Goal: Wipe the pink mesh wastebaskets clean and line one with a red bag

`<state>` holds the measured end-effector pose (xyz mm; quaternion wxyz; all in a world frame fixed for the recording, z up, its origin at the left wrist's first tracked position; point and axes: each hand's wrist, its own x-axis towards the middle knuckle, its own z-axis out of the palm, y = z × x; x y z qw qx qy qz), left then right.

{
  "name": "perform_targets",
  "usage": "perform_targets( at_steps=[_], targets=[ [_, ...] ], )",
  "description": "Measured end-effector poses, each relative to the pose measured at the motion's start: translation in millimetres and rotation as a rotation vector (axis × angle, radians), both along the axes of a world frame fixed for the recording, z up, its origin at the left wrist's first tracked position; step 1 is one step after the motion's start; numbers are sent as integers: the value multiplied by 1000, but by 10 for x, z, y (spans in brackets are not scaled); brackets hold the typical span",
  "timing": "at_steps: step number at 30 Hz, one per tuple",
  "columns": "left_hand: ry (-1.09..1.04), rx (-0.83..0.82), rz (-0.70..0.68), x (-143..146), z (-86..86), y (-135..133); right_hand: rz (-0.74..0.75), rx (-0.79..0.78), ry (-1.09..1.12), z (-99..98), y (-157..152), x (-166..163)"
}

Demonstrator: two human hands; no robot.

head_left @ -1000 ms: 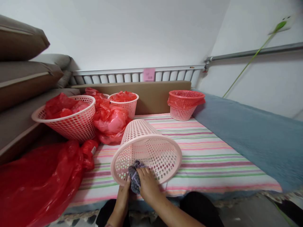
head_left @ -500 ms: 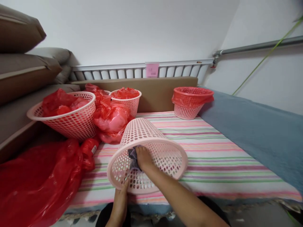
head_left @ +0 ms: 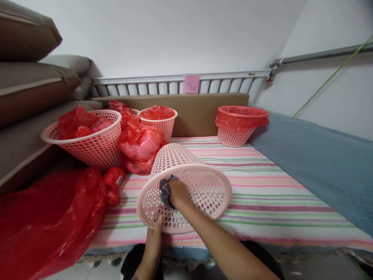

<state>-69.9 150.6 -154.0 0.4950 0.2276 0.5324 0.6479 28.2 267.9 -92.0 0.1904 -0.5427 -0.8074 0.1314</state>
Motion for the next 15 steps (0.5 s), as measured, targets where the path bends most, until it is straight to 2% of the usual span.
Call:
perform_targets(
  at_steps=[5, 8, 11, 15],
  targets=[
    [114, 79, 4, -9, 139, -45, 69, 17, -21, -62, -839, 169],
    [72, 66, -52, 4, 217, -89, 112, -24, -29, -44, -1146, 303],
    [19, 60, -73, 14, 182, -94, 131, -21, -54, -17, -1194, 364],
    [-1, 46, -37, -6, -8, 7, 38, 49, -112, -35, -892, 271]
  ],
)
